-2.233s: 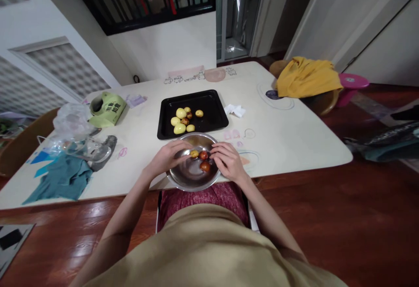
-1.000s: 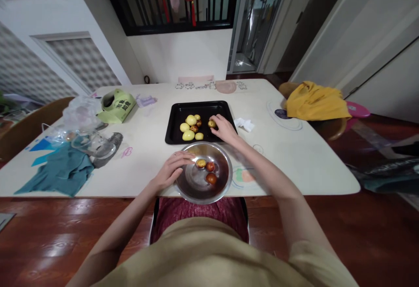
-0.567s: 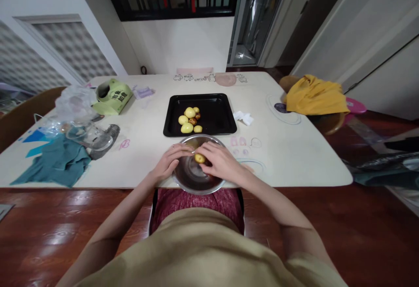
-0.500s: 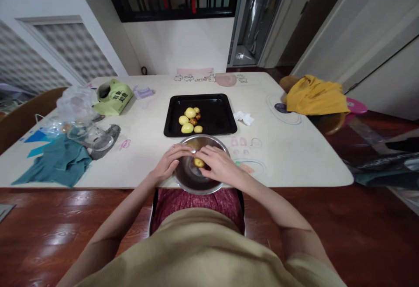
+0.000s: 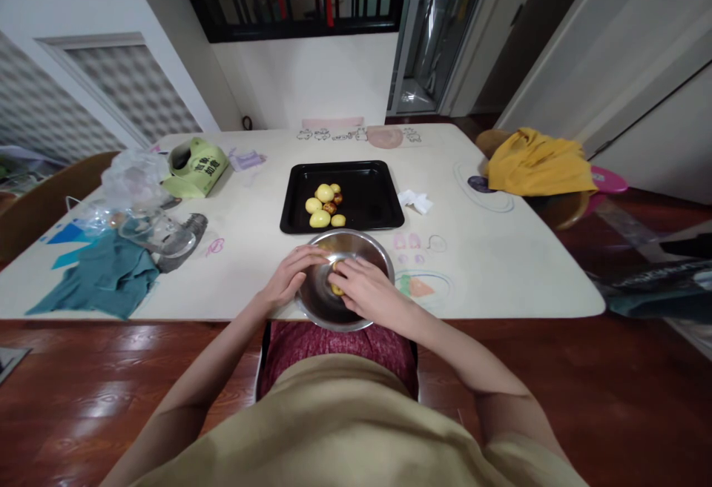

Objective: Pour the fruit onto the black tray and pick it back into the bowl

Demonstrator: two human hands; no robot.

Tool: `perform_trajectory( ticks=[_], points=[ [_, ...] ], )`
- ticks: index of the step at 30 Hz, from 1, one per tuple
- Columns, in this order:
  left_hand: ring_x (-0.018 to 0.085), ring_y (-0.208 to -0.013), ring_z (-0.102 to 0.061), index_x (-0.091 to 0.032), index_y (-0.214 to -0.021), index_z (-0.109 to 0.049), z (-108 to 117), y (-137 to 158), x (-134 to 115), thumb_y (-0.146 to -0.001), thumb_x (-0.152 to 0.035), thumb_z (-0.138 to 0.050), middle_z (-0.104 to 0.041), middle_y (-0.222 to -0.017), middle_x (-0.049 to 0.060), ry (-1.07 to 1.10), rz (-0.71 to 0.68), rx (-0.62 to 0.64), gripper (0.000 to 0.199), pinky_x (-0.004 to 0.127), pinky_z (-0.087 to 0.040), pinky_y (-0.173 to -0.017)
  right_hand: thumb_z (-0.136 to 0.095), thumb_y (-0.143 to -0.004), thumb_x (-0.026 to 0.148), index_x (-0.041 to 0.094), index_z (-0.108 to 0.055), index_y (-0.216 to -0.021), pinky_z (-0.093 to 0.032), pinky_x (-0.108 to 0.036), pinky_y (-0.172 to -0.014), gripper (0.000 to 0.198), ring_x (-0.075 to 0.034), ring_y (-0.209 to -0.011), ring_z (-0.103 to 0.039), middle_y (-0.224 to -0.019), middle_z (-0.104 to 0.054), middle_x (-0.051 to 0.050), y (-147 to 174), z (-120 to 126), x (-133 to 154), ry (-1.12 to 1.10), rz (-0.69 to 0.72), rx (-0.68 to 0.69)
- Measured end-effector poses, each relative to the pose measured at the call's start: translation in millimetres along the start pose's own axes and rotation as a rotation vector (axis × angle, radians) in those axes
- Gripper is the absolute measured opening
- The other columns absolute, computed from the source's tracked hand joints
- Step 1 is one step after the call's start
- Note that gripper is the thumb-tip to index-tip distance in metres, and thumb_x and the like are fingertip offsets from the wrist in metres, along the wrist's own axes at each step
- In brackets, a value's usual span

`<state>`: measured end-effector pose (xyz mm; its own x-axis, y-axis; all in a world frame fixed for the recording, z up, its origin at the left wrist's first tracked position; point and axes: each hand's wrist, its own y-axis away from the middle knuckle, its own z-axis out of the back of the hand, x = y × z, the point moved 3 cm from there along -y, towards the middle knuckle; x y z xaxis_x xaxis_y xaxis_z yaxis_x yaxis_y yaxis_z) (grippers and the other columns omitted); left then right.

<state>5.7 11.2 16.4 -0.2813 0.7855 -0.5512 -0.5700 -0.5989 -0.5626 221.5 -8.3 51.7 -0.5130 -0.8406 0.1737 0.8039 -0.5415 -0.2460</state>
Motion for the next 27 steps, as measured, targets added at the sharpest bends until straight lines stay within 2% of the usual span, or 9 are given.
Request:
perform_trajectory(
  ticks=[6,10,13,16,20,24,27],
  points=[
    [0.032,-0.137,-0.060,-0.019,-0.140,-0.064,-0.2,-0.1,0.5,-0.114,-0.052,-0.027,-0.068,-0.143,0.017,0.001,-0.003,0.005,0.056,0.053,-0.042,-0.121,-0.075,-0.087,0.006,0.018,-0.070,-0.111,-0.057,-0.049,-0.105,0.028,-0.031,-0.117,-0.070,-0.122,-0.072,-0.014,-4.1,-3.3,-1.4,-0.034,-0.016,0.081],
    [0.031,-0.137,-0.061,-0.020,-0.141,-0.064,0.0,-0.3,-0.5,-0.114,-0.051,-0.027,-0.067,-0.144,0.017,0.003,-0.006,0.001,0.055,0.053,-0.042,-0.121,-0.073,-0.089,0.005,0.020,-0.071,-0.111,-0.057,-0.047,-0.103,0.026,-0.030,-0.117,-0.070,-0.121,-0.074,-0.012,-4.7,-3.3,-4.1,-0.041,-0.047,0.037],
    [0.032,-0.136,-0.061,-0.020,-0.140,-0.064,0.9,-1.1,-1.5,-0.114,-0.053,-0.027,-0.068,-0.143,0.017,0.008,0.000,0.007,0.057,0.053,-0.043,-0.120,-0.072,-0.094,0.011,0.021,-0.072,-0.112,-0.058,-0.047,-0.099,0.021,-0.029,-0.111,-0.071,-0.116,-0.075,-0.010,-0.5,0.1,-9.4,-0.082,-0.063,-0.023],
    [0.033,-0.134,-0.062,-0.021,-0.139,-0.065,2.1,-2.6,-2.0,-0.113,-0.054,-0.026,-0.069,-0.141,0.017,0.008,0.015,0.019,0.057,0.054,-0.043,-0.118,-0.068,-0.101,0.020,0.022,-0.071,-0.115,-0.058,-0.046,-0.094,0.015,-0.028,-0.106,-0.071,-0.111,-0.076,-0.009,8.0,7.1,-19.0,-0.156,-0.066,-0.133],
    [0.032,-0.134,-0.063,-0.021,-0.138,-0.065,2.3,-3.3,-3.0,-0.114,-0.053,-0.027,-0.070,-0.141,0.016,0.011,0.007,0.016,0.055,0.053,-0.043,-0.117,-0.062,-0.106,0.026,0.022,-0.072,-0.110,-0.057,-0.046,-0.091,0.011,-0.027,-0.103,-0.071,-0.108,-0.078,-0.009,26.9,13.0,-36.0,-0.186,-0.137,-0.390],
    [0.032,-0.132,-0.064,-0.021,-0.135,-0.067,3.5,-2.9,-5.4,-0.114,-0.053,-0.027,-0.070,-0.140,0.016,0.030,0.022,-0.001,0.055,0.053,-0.045,-0.116,-0.064,-0.105,0.026,0.023,-0.074,-0.109,-0.057,-0.048,-0.094,0.012,-0.028,-0.106,-0.071,-0.109,-0.077,-0.010,49.7,3.3,-48.5,-0.220,-0.214,-0.614],
    [0.030,-0.130,-0.065,-0.022,-0.133,-0.068,11.5,-10.4,-4.7,-0.114,-0.052,-0.028,-0.069,-0.138,0.015,0.072,0.054,-0.065,0.053,0.052,-0.050,-0.114,-0.058,-0.107,0.026,0.024,-0.075,-0.112,-0.058,-0.049,-0.097,0.018,-0.029,-0.112,-0.070,-0.115,-0.077,-0.011,61.9,-11.2,-53.2,-0.268,-0.240,-0.704]
  ],
)
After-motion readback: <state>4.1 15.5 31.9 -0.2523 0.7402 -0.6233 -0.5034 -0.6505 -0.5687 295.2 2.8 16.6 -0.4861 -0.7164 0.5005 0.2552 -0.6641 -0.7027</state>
